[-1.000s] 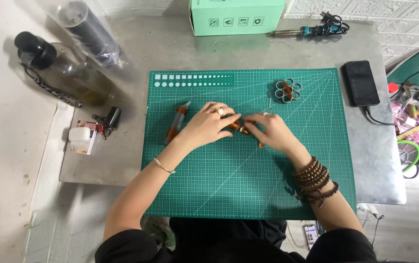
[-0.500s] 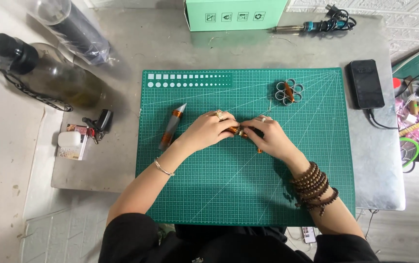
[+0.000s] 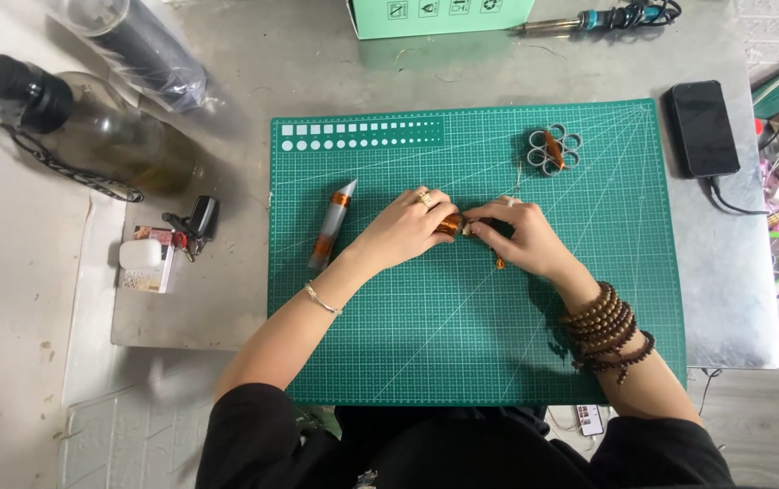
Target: The person assembles a small orange cylindrical device on a green cutting mat, attaching a small component to its side. They then open a large water bottle, pour liquid into a small black cap, and close the bottle before returning to the device to continue assembly.
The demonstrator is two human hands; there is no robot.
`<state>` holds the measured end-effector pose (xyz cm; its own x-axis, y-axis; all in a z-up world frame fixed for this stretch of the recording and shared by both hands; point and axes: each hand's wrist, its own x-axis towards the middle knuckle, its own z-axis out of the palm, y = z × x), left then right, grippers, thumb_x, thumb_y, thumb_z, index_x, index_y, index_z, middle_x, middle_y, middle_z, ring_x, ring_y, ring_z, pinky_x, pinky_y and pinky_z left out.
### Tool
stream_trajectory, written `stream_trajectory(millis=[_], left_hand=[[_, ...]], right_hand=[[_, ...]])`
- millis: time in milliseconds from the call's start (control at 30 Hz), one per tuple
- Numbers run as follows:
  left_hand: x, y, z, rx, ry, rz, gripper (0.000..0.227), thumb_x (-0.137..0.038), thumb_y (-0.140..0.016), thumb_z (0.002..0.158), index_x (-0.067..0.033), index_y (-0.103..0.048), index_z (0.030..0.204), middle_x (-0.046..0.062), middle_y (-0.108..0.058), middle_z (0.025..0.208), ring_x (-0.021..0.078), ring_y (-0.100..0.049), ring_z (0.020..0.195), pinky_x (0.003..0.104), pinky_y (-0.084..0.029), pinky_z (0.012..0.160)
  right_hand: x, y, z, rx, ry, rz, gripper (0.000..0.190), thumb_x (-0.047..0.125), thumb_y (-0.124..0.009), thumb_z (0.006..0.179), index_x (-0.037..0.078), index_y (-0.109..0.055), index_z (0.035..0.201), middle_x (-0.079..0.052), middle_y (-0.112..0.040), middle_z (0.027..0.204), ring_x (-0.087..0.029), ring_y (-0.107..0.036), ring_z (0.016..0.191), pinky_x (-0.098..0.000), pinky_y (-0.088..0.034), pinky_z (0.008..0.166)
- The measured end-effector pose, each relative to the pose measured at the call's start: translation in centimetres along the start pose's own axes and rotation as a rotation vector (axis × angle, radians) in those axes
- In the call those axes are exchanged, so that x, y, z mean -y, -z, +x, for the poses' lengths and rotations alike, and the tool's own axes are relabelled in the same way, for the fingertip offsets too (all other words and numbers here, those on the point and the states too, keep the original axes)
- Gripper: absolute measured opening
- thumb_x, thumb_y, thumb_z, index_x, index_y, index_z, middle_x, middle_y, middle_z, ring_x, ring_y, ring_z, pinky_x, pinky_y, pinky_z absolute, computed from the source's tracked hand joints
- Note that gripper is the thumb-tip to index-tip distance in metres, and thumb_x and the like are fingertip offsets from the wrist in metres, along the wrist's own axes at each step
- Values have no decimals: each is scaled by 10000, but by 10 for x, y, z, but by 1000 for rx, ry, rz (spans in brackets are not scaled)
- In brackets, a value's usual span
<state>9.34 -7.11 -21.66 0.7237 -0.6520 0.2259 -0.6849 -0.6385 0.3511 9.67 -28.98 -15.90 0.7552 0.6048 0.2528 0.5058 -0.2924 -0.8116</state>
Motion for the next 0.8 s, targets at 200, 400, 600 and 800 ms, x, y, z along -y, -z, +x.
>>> stream_trajectory(millis=[200, 400, 600, 800], left_hand=[[1, -6, -3, -97, 3, 25, 405, -350, -632, 871, -43, -535, 1115, 101, -565, 966, 285, -611, 905, 391, -534, 765], [-16, 35, -6, -211, 183, -442, 312, -279, -569, 944, -69, -442, 1137, 116, -529, 926, 308, -623, 829, 394, -569, 678], [-6, 10, -8, -454, 283, -710, 332, -237, -658, 901, -64, -467, 1111, 129, -611, 925, 296, -646, 809, 370, -535, 621], [-7, 3, -8, -493, 287, -841, 284, -225, -636, 920, -69, -473, 1092, 98, -629, 897, 178, -614, 752, 293, -518, 610]], right_hand=[[8, -1, 0, -1, -83, -35, 260, 149, -511, 955, -26, -662, 1074, -189, -690, 825, -336, -642, 771, -416, -475, 748], [12, -2, -3, -28, -114, 3, 267, 108, -510, 947, -56, -636, 1115, -172, -699, 815, -333, -640, 728, -407, -481, 692], [-8, -7, -5, -141, 75, -226, 156, 49, -669, 880, -15, -704, 1018, -108, -615, 747, -217, -506, 639, -305, -416, 622], [12, -9, 3, -297, 256, -622, 205, 92, -699, 868, 27, -681, 1062, -119, -570, 1164, -319, -520, 1062, -409, -396, 884]])
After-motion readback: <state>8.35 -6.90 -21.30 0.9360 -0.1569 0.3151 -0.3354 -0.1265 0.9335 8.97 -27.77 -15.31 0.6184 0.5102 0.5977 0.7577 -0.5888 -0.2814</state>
